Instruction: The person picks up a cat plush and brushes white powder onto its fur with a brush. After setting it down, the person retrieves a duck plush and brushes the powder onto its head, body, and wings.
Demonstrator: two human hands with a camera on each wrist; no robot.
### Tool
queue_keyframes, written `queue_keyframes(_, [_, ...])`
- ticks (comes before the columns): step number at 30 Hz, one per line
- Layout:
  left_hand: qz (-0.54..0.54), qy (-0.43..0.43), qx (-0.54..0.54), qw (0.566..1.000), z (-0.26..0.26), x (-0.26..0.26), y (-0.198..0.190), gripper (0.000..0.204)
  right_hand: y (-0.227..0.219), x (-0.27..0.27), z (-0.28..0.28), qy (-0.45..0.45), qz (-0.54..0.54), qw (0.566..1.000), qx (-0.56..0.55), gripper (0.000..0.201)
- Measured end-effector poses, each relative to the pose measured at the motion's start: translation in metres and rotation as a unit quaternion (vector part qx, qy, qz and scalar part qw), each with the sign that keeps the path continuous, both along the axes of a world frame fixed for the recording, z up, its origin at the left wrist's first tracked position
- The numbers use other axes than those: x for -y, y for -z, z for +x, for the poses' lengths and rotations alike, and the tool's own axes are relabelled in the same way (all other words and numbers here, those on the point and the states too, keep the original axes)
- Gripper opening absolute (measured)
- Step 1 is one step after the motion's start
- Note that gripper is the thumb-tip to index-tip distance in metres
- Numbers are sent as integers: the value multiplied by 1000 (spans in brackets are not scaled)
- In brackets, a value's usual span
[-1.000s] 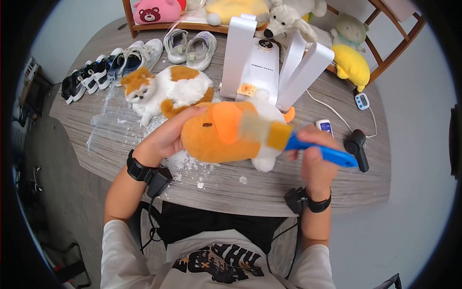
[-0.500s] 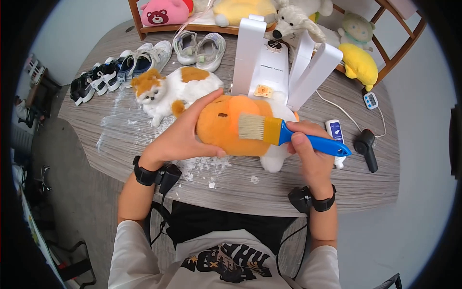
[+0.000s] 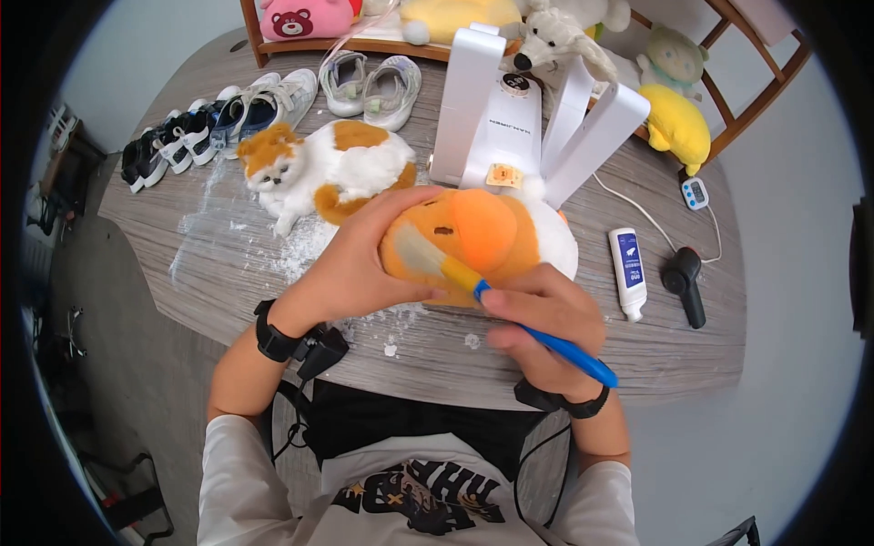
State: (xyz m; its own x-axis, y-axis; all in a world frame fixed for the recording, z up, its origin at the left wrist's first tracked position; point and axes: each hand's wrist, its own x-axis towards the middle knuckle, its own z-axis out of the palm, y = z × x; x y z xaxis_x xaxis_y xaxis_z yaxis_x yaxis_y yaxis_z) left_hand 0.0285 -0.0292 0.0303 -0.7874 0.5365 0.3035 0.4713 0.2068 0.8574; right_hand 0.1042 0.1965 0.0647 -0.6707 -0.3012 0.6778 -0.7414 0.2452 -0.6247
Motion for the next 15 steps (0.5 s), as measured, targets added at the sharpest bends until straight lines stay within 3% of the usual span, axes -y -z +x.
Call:
queue_keyframes(3, [1, -8, 37, 999, 2, -3, 1, 89, 3, 2, -1, 53, 55, 997, -23, 34])
queue_keyframes(7, [-19, -26, 3, 999, 2, -3, 4, 87, 8, -5, -4, 100, 94, 986, -94, 35])
queue_keyframes(9, [-13, -16, 0, 1000, 1, -2, 3, 85, 6, -8, -5, 14, 120, 990, -79, 39])
queue_keyframes(10, [-15, -16, 1, 1000, 0, -2, 5, 85, 5, -8, -4, 14, 118, 990, -79, 39])
queue_keyframes(12, [56, 13, 68, 996, -4, -2, 9, 85, 3, -9, -2, -83, 102, 991, -20, 42])
queue_keyframes(15, [47, 2, 75, 996, -5, -3, 7, 87, 1, -15, 4, -55, 115, 992, 2, 36])
